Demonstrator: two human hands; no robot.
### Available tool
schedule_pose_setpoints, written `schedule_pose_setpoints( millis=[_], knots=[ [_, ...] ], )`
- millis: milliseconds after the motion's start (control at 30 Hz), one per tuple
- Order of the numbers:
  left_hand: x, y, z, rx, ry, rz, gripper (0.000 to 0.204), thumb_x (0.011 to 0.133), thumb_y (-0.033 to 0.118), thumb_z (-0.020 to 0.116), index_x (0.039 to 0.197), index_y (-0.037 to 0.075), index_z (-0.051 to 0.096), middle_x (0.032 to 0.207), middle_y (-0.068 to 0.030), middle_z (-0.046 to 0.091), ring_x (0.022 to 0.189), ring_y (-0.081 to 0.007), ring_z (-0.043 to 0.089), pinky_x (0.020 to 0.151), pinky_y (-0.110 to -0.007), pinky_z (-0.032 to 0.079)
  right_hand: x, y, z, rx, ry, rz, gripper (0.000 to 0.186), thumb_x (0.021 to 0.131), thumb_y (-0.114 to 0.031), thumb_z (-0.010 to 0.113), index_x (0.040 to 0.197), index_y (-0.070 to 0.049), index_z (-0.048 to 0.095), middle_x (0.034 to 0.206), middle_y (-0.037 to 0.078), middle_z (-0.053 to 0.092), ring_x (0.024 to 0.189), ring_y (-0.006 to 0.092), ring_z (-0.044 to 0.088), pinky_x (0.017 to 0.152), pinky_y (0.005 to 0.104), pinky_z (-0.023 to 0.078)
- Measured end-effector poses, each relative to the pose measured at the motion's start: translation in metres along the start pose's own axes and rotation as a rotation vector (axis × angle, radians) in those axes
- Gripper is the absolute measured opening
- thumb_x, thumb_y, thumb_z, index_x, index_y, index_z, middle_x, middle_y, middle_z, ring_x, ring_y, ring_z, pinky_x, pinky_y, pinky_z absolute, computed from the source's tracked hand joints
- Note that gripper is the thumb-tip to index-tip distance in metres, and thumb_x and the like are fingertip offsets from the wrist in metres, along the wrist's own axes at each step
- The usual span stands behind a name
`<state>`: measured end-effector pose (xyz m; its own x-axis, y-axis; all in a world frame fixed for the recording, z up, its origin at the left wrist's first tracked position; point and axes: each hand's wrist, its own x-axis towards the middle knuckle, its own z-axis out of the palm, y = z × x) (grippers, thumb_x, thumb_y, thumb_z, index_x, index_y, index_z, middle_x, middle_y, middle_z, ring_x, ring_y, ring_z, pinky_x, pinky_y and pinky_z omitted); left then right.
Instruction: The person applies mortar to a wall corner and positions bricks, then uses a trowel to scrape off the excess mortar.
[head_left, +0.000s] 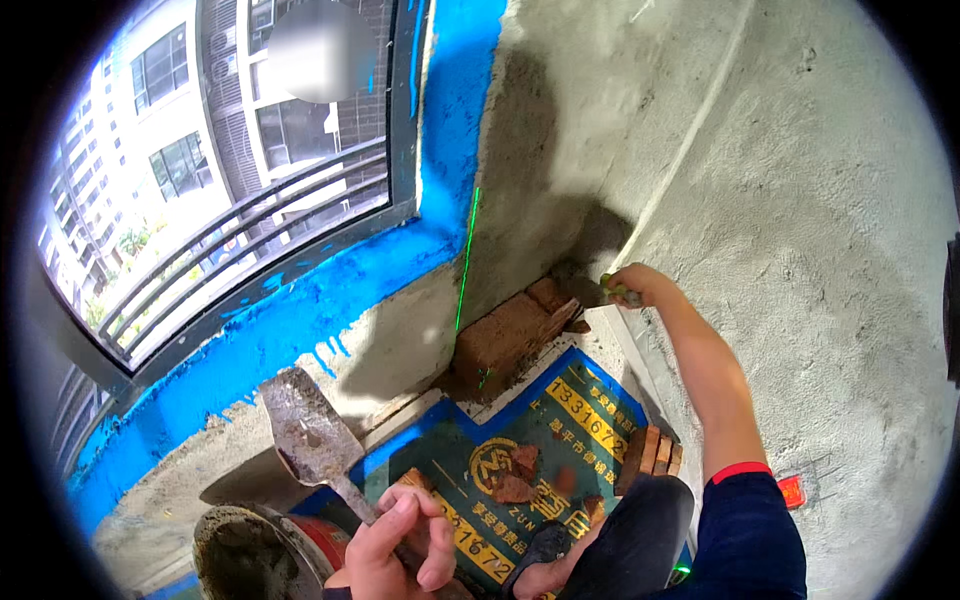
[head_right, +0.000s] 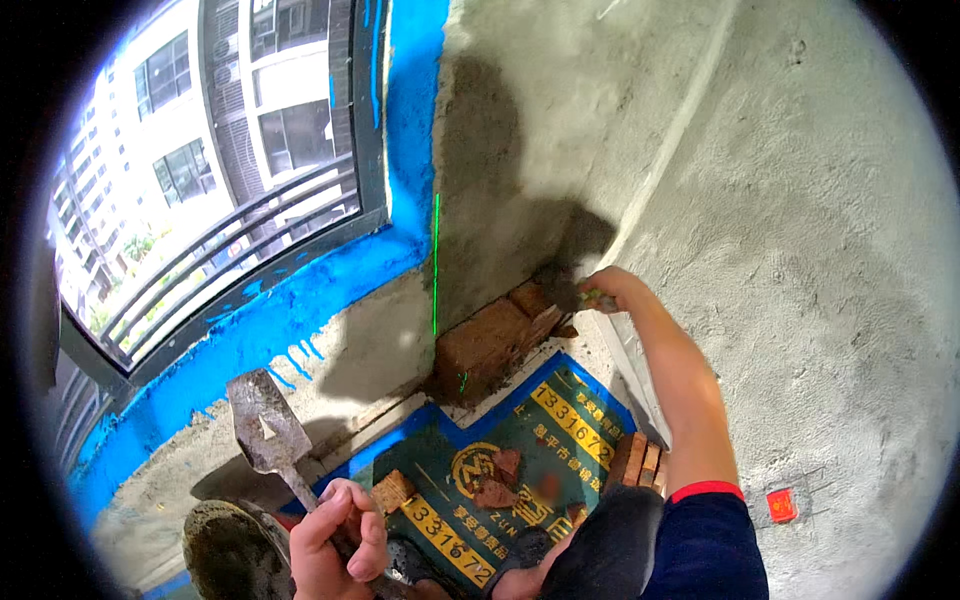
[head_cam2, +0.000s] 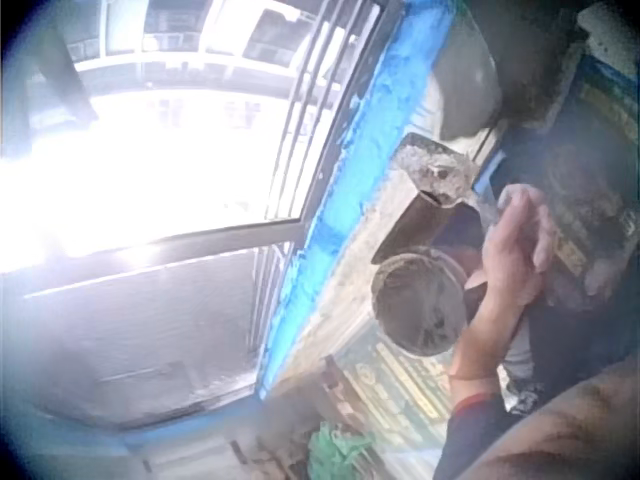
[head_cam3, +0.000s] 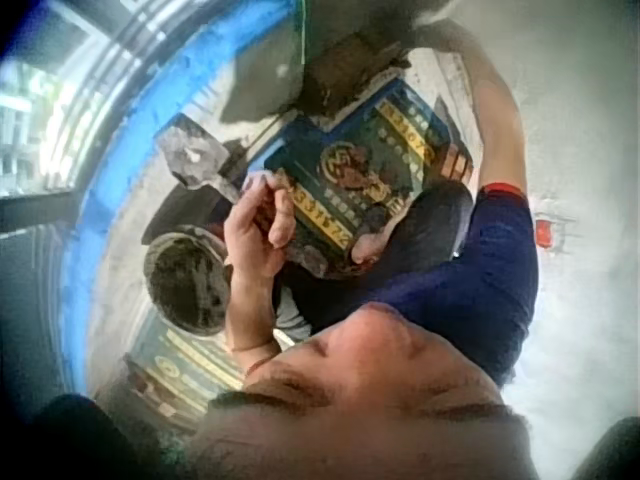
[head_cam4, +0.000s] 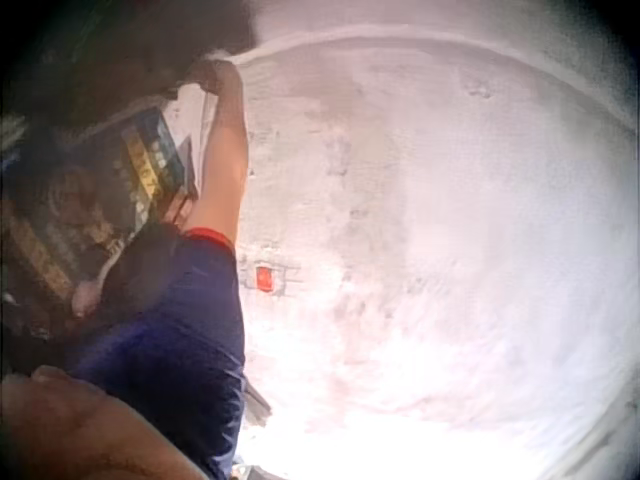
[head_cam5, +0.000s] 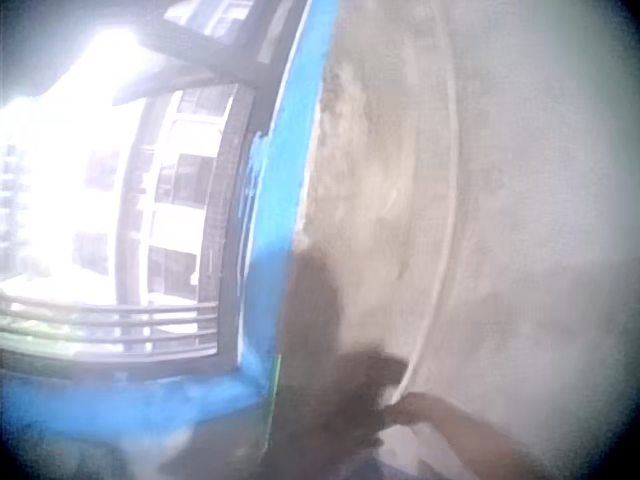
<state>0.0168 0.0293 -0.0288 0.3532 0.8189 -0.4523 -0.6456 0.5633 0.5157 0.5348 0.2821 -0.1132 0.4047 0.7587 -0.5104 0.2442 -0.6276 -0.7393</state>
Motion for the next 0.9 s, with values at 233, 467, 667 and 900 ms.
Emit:
schedule_pose_setpoints(
  millis=[233,467,667,900],
  knots=[
    [-0.003,-0.009,-0.004,0.020,-0.162,-0.004,0.022,0.099,0.026,0.052,0.099,0.005,0.056,0.072,-0.0090,0.060,0.042,-0.0131,0.042,0.040,-0.027,0.032,-0.121,-0.006,0.026,-0.156,-0.215,-0.197,0.026,0.090,-0.023,0.068,0.090,0.003,0.065,0.079,0.010,0.065,0.056,0.0133,0.057,0.049,0.0298,0.043],
    [-0.038,-0.060,0.030,-0.092,-0.426,0.066,0.024,0.100,0.030,0.056,0.105,0.007,0.052,0.071,-0.0027,0.054,0.049,-0.0079,0.046,0.043,-0.025,0.035,-0.292,-0.031,0.178,-0.352,-0.857,-0.513,0.047,0.082,-0.035,0.076,0.111,0.001,0.065,0.084,0.004,0.065,0.066,0.0097,0.058,0.058,0.0246,0.046],
    [-0.063,-0.084,0.033,0.041,-0.428,0.872,0.029,0.101,0.026,0.051,0.085,0.004,0.061,0.067,-0.0055,0.061,0.050,-0.0115,0.053,0.047,-0.026,0.041,-0.382,-0.043,0.389,-0.675,-1.259,-1.119,0.044,0.085,-0.029,0.074,0.117,-0.001,0.063,0.091,0.010,0.066,0.079,0.0164,0.060,0.074,0.0335,0.049],
    [-0.063,-0.039,0.006,-0.094,-0.647,0.604,0.024,0.104,0.029,0.045,0.097,0.007,0.044,0.064,0.0004,0.046,0.055,-0.0076,0.044,0.052,-0.024,0.037,-0.419,0.028,0.561,-1.246,-0.661,-2.024,0.013,0.080,-0.012,0.060,0.086,-0.001,0.065,0.076,0.012,0.067,0.062,0.0254,0.069,0.054,0.0395,0.055]
  ],
)
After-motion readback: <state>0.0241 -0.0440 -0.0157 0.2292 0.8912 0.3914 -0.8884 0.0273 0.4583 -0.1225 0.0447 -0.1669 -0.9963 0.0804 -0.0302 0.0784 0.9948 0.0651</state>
